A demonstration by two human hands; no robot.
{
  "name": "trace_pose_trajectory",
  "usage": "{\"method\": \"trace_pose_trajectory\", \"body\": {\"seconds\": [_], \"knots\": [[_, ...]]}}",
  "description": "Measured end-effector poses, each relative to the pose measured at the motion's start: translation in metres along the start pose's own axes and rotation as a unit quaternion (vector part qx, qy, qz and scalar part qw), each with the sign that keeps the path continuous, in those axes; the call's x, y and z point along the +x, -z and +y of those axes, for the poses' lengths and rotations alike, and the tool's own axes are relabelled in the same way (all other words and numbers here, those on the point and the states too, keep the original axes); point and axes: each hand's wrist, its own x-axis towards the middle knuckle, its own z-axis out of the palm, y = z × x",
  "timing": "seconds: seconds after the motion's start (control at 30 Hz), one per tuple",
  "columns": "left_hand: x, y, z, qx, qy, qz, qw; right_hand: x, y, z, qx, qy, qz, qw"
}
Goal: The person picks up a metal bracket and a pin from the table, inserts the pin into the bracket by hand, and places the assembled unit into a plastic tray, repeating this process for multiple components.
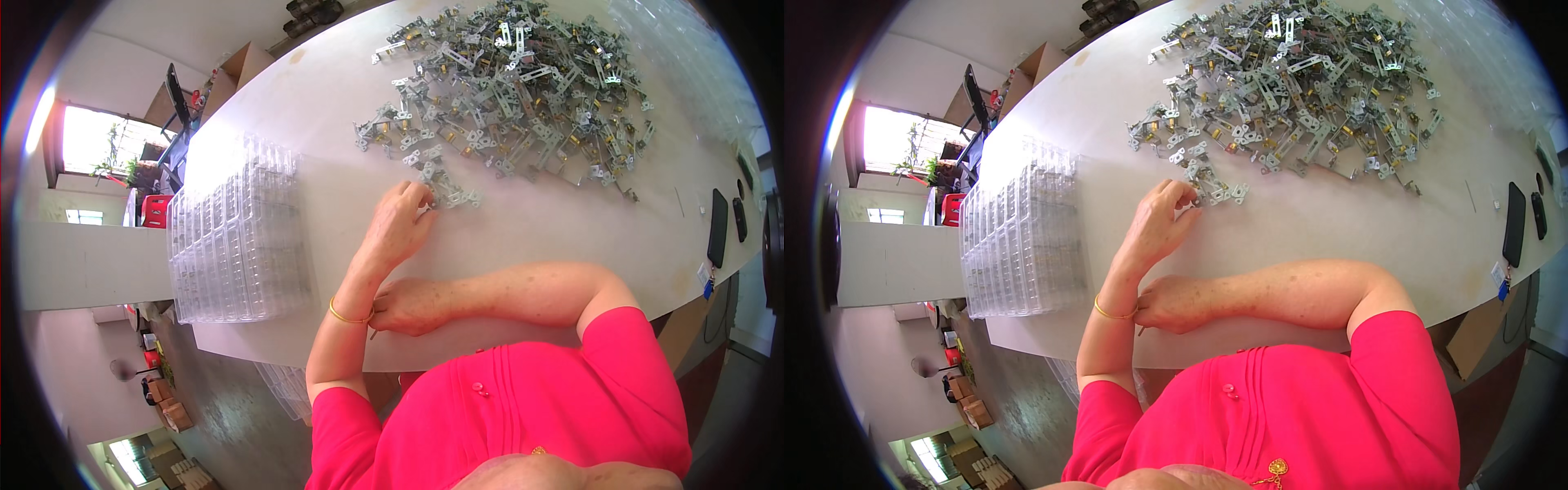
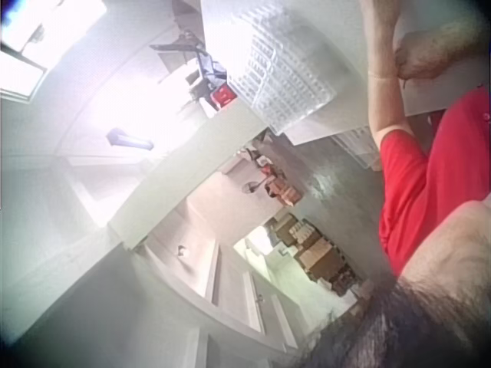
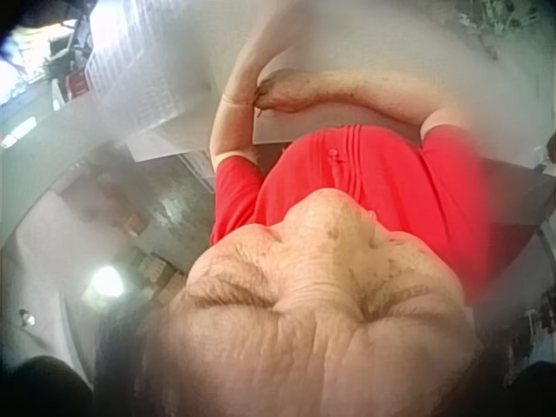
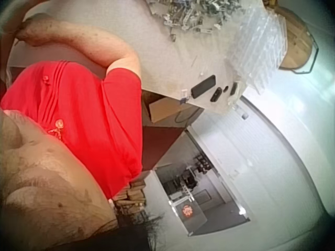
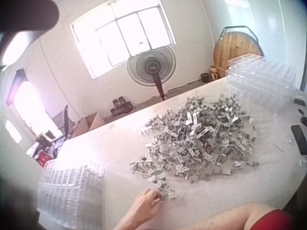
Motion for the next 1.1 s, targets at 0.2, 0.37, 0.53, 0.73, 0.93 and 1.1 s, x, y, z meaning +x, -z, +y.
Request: {"method": "trace_pose_trajectory", "body": {"seconds": [0.2, 0.37, 0.53, 0.73, 0.93, 1.1], "knots": [[-0.007, 0.001, 0.002, 0.063, 0.007, 0.060, 0.996, -0.001, -0.003, 0.003, 0.008, -0.015, -0.014, 1.000], [-0.012, 0.006, -0.009, 0.028, -0.004, 0.150, 0.988, 0.000, -0.001, 0.001, -0.029, -0.008, -0.024, 0.999], [-0.027, 0.008, -0.021, -0.126, 0.112, 0.211, 0.963, -0.002, -0.001, 0.002, -0.074, -0.005, -0.069, 0.995], [-0.056, 0.020, -0.033, -0.389, 0.257, 0.188, 0.864, -0.003, 0.002, -0.004, -0.049, -0.042, -0.062, 0.996], [-0.067, 0.027, -0.037, -0.383, 0.320, 0.153, 0.853, -0.002, -0.002, 0.001, -0.070, -0.006, -0.048, 0.996], [-0.067, 0.031, -0.039, -0.303, 0.367, 0.118, 0.872, -0.002, -0.001, 0.003, -0.074, 0.006, -0.042, 0.996]]}}
